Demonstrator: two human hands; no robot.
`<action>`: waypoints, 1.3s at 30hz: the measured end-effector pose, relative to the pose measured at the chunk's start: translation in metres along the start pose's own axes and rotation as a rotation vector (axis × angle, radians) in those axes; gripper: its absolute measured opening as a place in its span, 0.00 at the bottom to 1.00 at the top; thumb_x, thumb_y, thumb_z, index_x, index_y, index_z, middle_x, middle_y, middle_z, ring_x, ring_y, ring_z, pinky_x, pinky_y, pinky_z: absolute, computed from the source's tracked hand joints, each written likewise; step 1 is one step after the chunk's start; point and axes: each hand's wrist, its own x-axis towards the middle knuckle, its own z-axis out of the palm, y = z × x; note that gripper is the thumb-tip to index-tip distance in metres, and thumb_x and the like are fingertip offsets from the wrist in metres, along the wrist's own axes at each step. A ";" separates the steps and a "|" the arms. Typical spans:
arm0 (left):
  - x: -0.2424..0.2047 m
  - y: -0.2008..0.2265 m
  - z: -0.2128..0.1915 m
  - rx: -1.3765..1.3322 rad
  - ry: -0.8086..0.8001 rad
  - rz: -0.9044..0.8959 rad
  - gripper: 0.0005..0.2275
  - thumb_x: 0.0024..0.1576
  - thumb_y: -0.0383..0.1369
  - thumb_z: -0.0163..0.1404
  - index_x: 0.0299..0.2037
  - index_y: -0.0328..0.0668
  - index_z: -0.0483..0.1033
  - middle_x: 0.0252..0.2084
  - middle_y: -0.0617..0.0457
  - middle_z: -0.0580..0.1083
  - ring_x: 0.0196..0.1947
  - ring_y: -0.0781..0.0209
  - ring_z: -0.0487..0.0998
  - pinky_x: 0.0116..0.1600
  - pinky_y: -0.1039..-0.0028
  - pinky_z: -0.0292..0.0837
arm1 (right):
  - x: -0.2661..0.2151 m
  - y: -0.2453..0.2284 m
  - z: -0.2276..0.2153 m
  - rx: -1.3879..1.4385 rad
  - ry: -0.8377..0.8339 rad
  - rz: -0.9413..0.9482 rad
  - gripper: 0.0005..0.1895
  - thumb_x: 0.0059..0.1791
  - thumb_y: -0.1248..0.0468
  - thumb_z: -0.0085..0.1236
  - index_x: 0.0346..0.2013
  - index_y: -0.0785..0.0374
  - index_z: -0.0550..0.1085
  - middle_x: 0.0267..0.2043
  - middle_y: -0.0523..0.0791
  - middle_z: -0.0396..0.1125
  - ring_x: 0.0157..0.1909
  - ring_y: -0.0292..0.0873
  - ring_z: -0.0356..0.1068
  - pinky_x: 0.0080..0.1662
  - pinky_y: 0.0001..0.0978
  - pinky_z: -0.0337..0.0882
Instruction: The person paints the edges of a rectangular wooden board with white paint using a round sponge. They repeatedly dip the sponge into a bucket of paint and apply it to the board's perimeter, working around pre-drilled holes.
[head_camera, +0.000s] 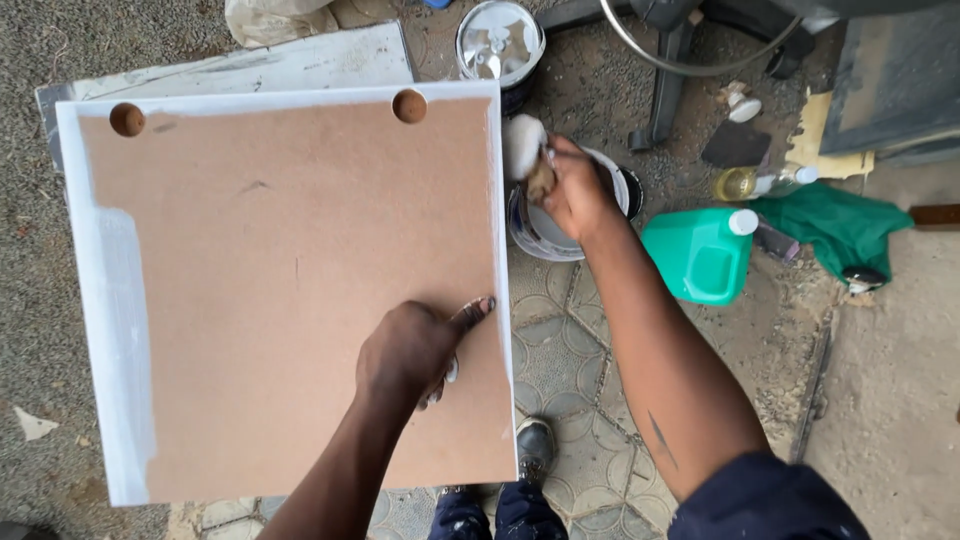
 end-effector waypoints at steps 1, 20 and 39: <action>0.002 0.000 0.000 0.005 -0.007 -0.007 0.33 0.56 0.63 0.47 0.16 0.38 0.79 0.09 0.46 0.71 0.15 0.48 0.79 0.35 0.69 0.74 | 0.033 -0.002 -0.001 0.050 -0.004 0.004 0.18 0.52 0.66 0.50 0.57 0.55 0.76 0.51 0.55 0.76 0.52 0.56 0.77 0.54 0.51 0.76; 0.003 -0.003 0.008 0.003 0.033 -0.007 0.33 0.54 0.63 0.50 0.16 0.36 0.77 0.10 0.45 0.70 0.14 0.49 0.79 0.28 0.70 0.73 | -0.251 0.068 -0.008 -0.482 -0.284 0.225 0.12 0.48 0.65 0.53 0.39 0.62 0.83 0.42 0.51 0.77 0.51 0.49 0.73 0.57 0.41 0.69; 0.013 -0.013 0.012 -0.060 0.073 0.037 0.37 0.62 0.64 0.30 0.20 0.39 0.76 0.15 0.46 0.74 0.17 0.49 0.79 0.38 0.62 0.75 | -0.378 0.060 0.003 -0.186 0.083 0.472 0.17 0.50 0.57 0.52 0.52 0.57 0.71 0.41 0.46 0.66 0.37 0.42 0.59 0.39 0.34 0.61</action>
